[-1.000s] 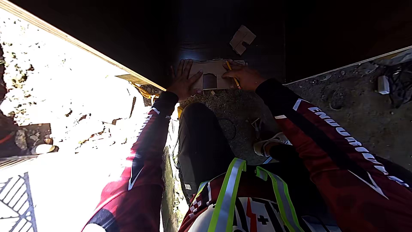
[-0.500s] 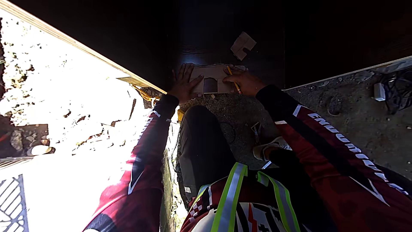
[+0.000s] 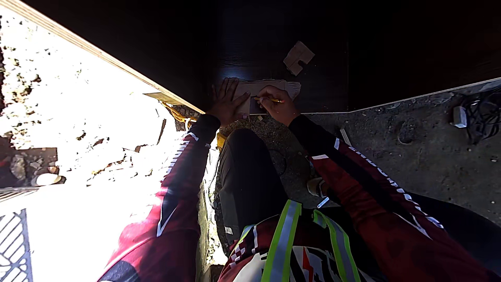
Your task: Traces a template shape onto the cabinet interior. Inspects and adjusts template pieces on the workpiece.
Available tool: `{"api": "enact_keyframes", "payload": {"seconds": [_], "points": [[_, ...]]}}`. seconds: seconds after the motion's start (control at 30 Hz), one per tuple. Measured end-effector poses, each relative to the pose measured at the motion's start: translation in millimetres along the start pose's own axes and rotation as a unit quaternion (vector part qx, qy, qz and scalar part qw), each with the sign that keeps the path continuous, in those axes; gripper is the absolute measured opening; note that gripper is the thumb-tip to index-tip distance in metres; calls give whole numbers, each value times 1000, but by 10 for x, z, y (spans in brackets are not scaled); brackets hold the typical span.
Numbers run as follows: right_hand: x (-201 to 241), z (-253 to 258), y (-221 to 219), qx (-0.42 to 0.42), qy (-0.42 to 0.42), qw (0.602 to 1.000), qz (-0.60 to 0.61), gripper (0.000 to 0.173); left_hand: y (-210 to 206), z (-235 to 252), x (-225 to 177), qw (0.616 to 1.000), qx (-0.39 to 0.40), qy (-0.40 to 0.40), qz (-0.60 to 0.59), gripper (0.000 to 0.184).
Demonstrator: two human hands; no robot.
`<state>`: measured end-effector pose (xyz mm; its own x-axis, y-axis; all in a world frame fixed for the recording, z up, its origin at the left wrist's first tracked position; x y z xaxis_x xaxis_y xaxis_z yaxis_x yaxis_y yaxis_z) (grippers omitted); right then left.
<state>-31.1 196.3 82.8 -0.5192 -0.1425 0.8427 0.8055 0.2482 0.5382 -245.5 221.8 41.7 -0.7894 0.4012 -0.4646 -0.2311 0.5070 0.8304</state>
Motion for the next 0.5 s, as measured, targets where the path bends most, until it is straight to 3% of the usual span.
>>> {"api": "enact_keyframes", "payload": {"seconds": [0.3, 0.5], "points": [[52, 97, -171, -59, -15, 996, -62, 15, 22, 5, -15, 1000, 7, 8, 4, 81], [108, 124, -230, 8, -3, 988, -157, 16, 4, 9, -11, 1000, 9, 10, 10, 81]]}}
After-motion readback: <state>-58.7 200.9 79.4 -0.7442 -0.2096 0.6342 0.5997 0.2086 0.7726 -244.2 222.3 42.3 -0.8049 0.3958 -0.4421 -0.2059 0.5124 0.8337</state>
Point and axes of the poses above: each hand's wrist, its own z-axis towards the middle knuckle, its own y-axis out of the back of the hand, x = y × z, the point moved 4 cm from there along z, towards the middle knuckle, and after that the axes turned 11 degrees about -z, right-handed, at the moved point
